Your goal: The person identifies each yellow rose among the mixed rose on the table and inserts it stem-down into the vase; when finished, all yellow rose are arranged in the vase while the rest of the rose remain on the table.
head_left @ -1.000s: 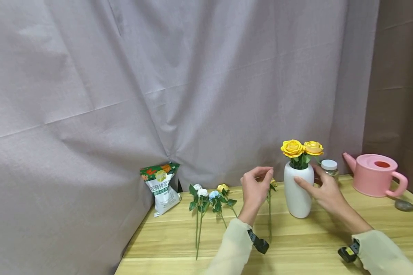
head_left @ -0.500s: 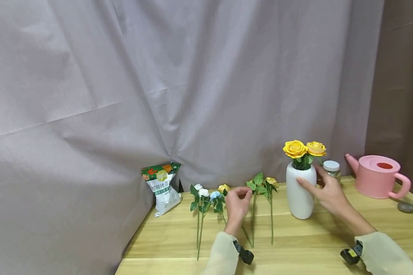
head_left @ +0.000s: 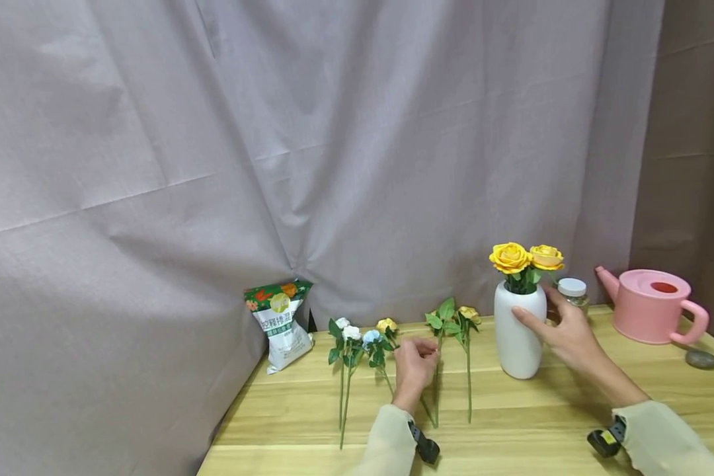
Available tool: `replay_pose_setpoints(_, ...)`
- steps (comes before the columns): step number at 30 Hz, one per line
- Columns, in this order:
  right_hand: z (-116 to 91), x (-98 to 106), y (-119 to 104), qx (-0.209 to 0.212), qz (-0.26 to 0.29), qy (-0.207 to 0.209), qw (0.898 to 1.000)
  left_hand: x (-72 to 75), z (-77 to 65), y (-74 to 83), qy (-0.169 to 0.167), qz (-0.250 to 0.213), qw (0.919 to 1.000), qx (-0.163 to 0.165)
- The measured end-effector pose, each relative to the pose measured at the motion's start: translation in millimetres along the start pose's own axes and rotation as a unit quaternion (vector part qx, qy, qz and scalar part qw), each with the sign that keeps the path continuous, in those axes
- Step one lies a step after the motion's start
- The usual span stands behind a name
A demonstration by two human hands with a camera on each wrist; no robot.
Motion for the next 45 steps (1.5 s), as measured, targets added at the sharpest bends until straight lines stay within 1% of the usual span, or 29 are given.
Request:
replay_pose_setpoints(6, -1, -1, 0, 0.005, 0.005, 0.002, 1.000, -3.3, -3.4, -5.3, -0.018, 0.028, 0.9995, -0.004)
replay_pose_setpoints(8, -1, -2, 0, 0.006, 0.007, 0.001, 1.000, -3.2, -4.0, -6.6, -0.024, 0.034, 0.9991, 0.001)
replay_pose_setpoints(13, 0, -1, 1, 0.006, 0.005, 0.001, 1.000, -3.2, -5.3, -6.6, -0.041, 0.028, 0.9987, 0.013)
replay_pose_setpoints(21, -2, -1, 3, 0.010, 0.006, 0.002, 1.000, -2.9, -5.4, -7.0, -0.042, 0.020, 0.9988, 0.014)
replay_pose_setpoints(26, -2, 0, 2, 0.009, 0.004, 0.003, 1.000, -3.7, -4.9, -4.8, -0.048, -0.014, 0.9984, 0.025)
replay_pose_setpoints(29, -1, 0, 1, 0.007, 0.001, 0.001, 1.000, -3.0, -4.6, -2.1, -0.054, -0.040, 0.9968, 0.044)
replay_pose_setpoints(33, 0, 0, 1, 0.006, 0.002, 0.001, 1.000, -2.6, -4.3, 1.4, -0.062, -0.055, 0.9949, 0.058)
replay_pose_setpoints(35, 0, 0, 1, 0.007, 0.003, 0.002, 1.000, -3.2, -3.7, 2.6, -0.067, -0.065, 0.9938, 0.060)
replay_pose_setpoints(38, 0, -1, 2, 0.009, 0.001, 0.003, 1.000, -5.4, -2.2, 3.3, -0.079, -0.106, 0.9891, 0.065)
replay_pose_setpoints(41, 0, -1, 3, 0.011, 0.001, 0.004, 1.000, -7.9, -0.1, 4.4, -0.087, -0.156, 0.9814, 0.069)
replay_pose_setpoints(45, 0, 0, 3, 0.010, 0.003, 0.005, 1.000, -8.4, 4.3, 9.5, -0.079, -0.204, 0.9744, 0.050)
Point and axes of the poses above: each hand's wrist, its own z-axis towards the middle knuckle, its own x-axis out of the back of the hand, y = z × x, the point moved 4 cm from there along z, towards the middle knuckle, and after that the axes turned 14 degrees about z, right-handed, at the moved point
